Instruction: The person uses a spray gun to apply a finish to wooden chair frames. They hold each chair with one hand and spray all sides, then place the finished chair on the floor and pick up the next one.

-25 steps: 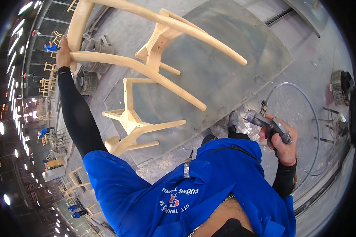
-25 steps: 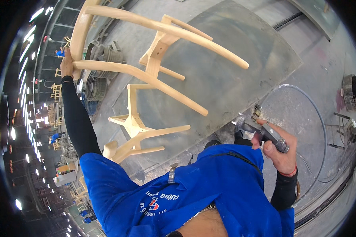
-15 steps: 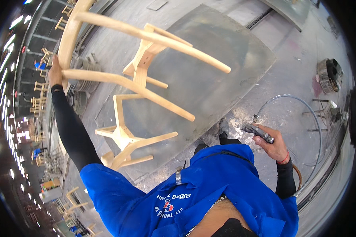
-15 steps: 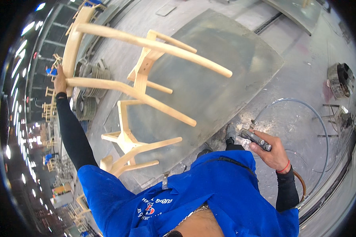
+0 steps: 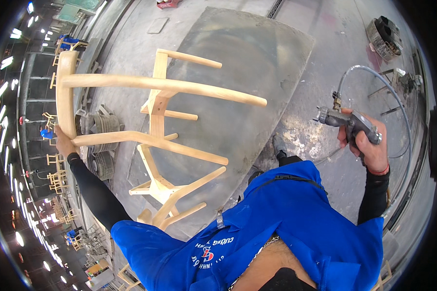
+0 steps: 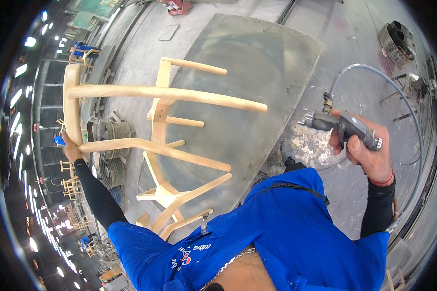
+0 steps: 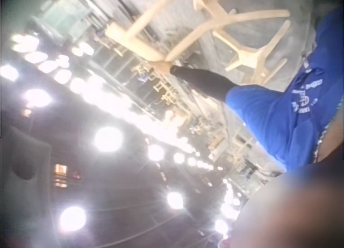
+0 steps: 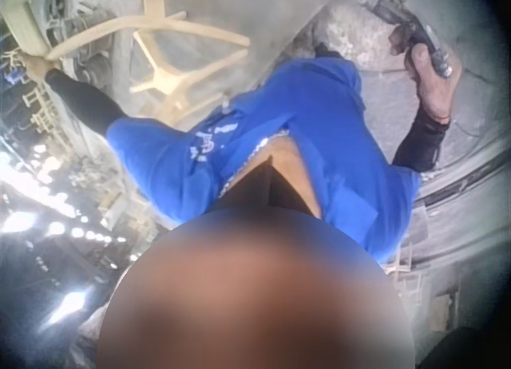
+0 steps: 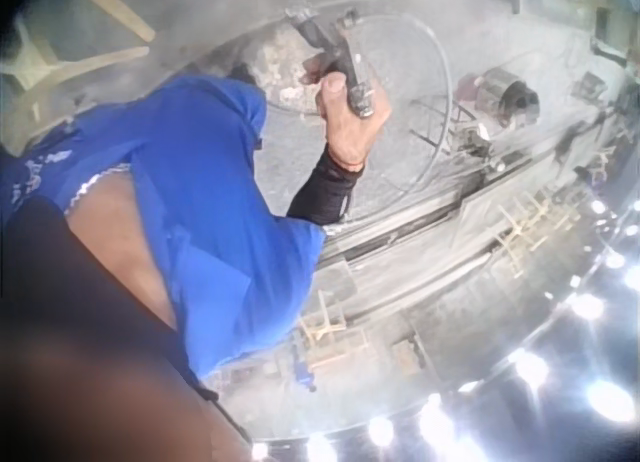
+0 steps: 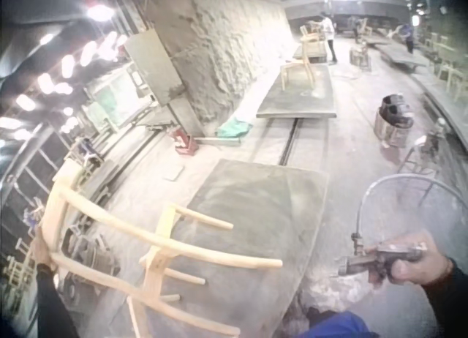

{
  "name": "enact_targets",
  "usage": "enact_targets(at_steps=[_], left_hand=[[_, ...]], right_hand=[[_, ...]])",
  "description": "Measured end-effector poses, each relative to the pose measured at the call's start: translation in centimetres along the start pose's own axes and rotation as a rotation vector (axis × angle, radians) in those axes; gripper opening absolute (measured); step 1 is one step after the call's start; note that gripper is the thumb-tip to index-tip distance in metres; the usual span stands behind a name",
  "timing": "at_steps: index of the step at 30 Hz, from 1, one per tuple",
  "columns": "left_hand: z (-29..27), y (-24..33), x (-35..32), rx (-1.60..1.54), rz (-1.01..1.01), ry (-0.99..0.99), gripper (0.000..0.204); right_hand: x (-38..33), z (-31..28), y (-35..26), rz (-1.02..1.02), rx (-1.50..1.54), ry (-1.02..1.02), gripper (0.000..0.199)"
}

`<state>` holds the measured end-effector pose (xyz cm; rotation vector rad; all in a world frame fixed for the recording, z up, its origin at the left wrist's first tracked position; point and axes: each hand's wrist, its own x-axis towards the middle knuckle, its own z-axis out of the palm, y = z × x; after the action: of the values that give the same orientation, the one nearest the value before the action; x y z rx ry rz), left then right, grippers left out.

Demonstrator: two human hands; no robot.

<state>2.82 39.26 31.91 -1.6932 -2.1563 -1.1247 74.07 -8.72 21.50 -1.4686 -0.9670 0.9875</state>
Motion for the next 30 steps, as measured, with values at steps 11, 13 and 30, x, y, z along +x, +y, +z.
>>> enact_targets(at_steps=[11, 13, 30], left_hand=[[-0.2, -1.5, 1.1, 0.122, -0.056, 0.018, 0.085], [0.1, -1.2, 0.7, 0.013, -0.068, 0.009, 0.087], [-0.3, 1.0, -0.5, -0.117, 0.090, 0.058, 0.082]], right_hand=[[-2.4, -5.6, 2.4, 0.360, -0.252, 0.028, 0.046], [-2.6, -3.9, 1.1, 0.257, -0.131, -0.013, 0.059], [-2.4, 2.1, -2.9, -0.246, 0.072, -0.025, 0.090]])
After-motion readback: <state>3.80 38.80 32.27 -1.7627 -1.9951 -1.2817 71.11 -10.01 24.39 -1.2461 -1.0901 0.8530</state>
